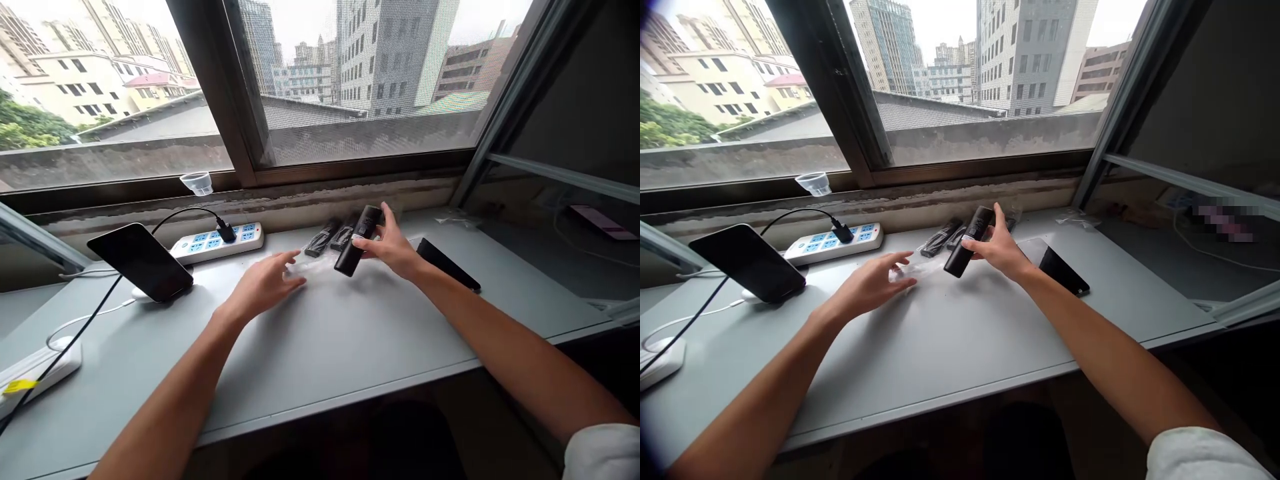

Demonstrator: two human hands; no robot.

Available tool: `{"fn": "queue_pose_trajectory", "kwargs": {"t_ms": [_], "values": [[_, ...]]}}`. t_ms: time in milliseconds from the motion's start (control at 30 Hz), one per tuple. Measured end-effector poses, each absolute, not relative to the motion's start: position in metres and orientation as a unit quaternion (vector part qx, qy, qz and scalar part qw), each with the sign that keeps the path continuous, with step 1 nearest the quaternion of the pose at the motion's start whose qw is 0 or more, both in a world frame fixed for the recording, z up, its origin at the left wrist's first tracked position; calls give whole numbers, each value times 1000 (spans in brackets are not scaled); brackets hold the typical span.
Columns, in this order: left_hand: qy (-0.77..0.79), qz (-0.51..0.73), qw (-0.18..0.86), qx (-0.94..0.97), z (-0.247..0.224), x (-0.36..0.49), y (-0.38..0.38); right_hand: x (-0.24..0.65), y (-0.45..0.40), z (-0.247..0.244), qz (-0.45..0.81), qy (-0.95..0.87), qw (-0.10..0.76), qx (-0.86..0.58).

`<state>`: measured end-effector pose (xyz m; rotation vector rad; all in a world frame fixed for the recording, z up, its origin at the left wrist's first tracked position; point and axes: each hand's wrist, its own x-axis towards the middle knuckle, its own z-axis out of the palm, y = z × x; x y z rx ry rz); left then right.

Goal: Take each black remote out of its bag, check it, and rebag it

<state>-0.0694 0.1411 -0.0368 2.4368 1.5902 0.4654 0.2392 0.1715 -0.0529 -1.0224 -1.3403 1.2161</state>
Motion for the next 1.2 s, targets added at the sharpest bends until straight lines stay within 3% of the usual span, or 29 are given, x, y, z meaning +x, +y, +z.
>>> {"fn": "queue_pose_trajectory", "kwargs": {"t_ms": [367, 667, 1200], "values": [[511, 176, 103, 835, -28, -52, 127, 245, 181, -57, 378, -524, 593, -480], [482, 238, 249, 806, -32, -30, 122, 229, 169, -64, 419, -564, 517, -488], [507, 215, 162, 819, -35, -32, 119, 242, 172, -49, 462, -562, 480, -490]]}}
